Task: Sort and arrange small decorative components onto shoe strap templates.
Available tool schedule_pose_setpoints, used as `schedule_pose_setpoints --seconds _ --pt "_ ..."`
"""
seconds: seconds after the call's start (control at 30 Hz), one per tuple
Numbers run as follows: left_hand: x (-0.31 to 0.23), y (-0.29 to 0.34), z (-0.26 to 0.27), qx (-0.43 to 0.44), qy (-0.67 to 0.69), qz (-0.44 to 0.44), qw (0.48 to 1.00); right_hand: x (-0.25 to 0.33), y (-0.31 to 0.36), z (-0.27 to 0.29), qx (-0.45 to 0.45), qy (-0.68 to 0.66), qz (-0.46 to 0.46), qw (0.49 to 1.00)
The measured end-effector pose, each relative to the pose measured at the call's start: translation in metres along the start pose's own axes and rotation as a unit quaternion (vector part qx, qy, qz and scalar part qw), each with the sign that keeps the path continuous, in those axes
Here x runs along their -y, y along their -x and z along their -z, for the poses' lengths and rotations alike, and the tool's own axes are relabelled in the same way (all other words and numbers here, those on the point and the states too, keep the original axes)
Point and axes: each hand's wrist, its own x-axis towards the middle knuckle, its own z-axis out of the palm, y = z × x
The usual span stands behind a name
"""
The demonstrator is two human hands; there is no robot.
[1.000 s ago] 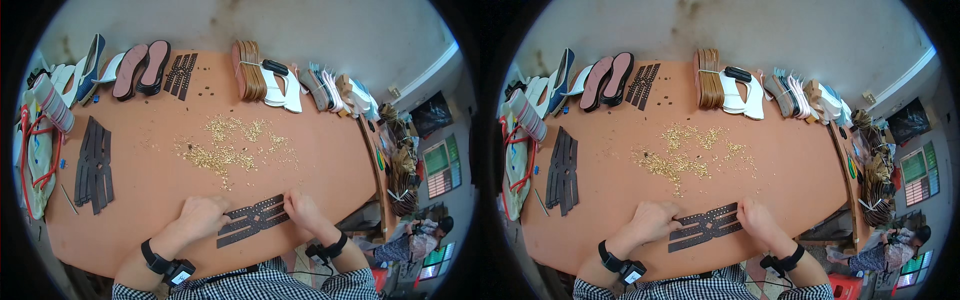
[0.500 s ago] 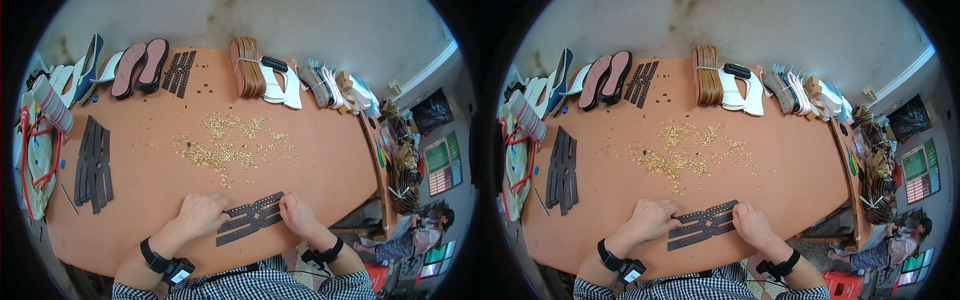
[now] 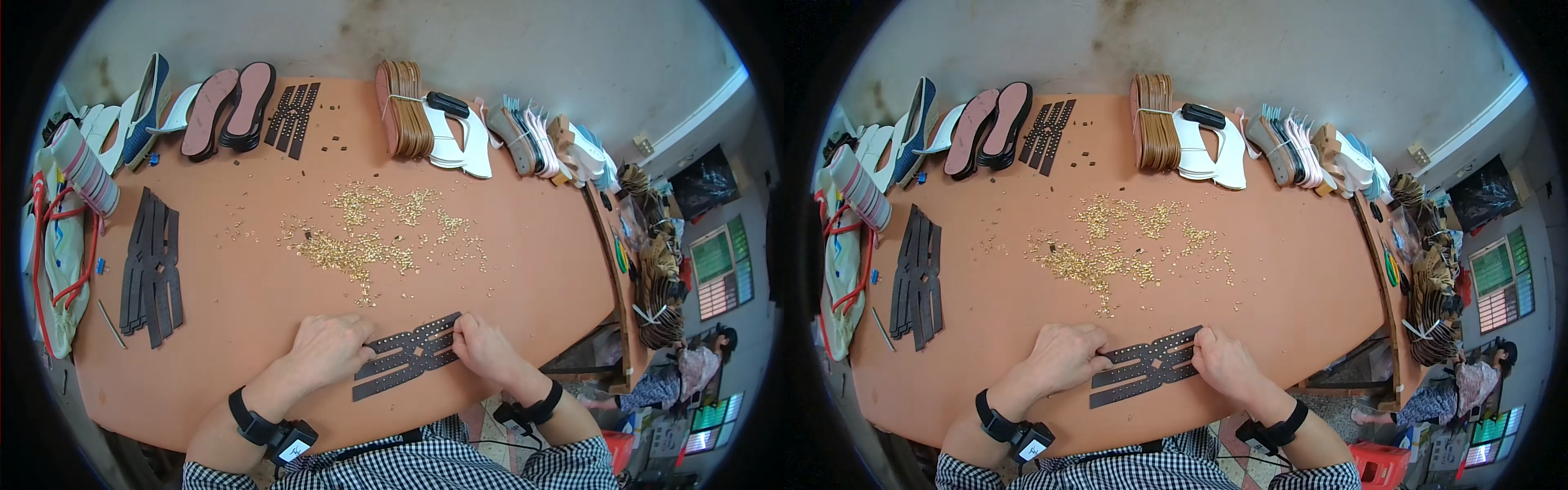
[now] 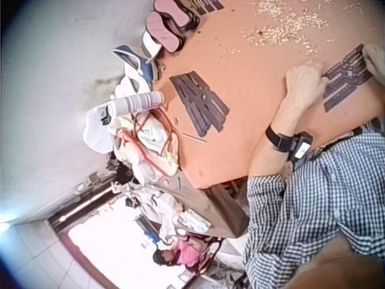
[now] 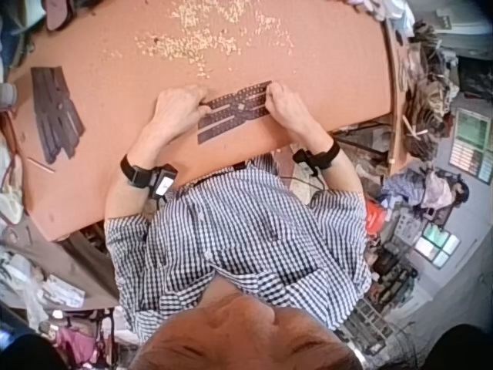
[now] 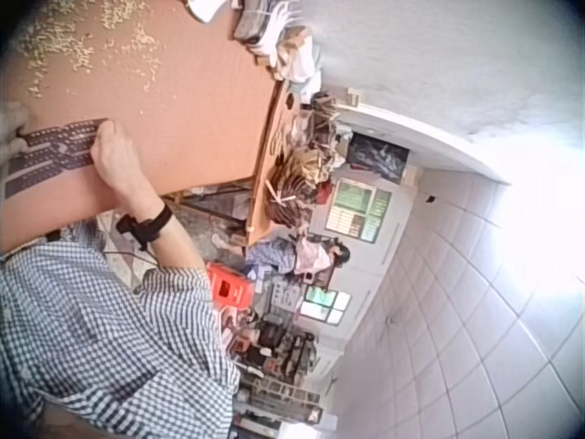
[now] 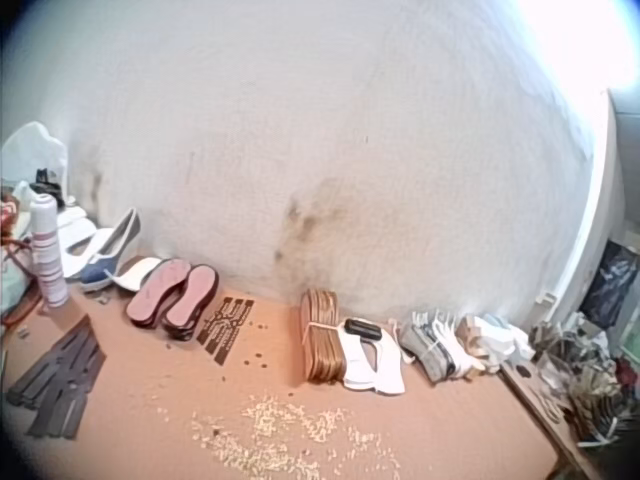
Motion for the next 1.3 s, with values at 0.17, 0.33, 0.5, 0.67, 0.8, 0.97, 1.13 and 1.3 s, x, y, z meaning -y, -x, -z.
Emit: schedule_pose_setpoints --seconds 0.17,0.33,0.5,0.67,0.8,0.97,1.13,1.3 --pt "0.0 0.0 0.0 0.005 -0.004 0.003 1.0 -0.004 -0.001 0.001 0.011 -0.024 -0.01 1.0" --pt "-0.001 0.0 0.002 0.008 0.0 0.004 1.0 -0.002 -0.002 0.004 0.018 -0.039 -0.019 0.999" --pt "0.001 0.0 0.0 0.003 0.004 0.001 1.0 -0.001 -0.002 0.004 0.018 -0.025 -0.007 1.0" --pt "0.001 0.0 0.0 0.012 -0.003 0.004 1.0 -0.001 -0.006 0.008 0.036 -0.041 -0.001 0.999" --pt "0.0 -0.001 0.001 0.012 0.001 0.007 1.0 -0.001 -0.006 0.009 0.034 -0.05 -0.016 0.998" --pt "0.0 0.0 0.001 0.005 0.002 0.0 1.0 -0.005 -0.004 0.006 0.024 -0.033 0.01 0.999" --pt "0.0 0.0 0.001 0.01 0.003 -0.001 1.0 0.0 -0.006 0.012 0.05 -0.011 0.021 0.998" --pt "0.0 0.0 0.002 0.009 0.002 0.001 1.0 -0.002 -0.011 0.014 0.054 -0.019 0.06 0.997"
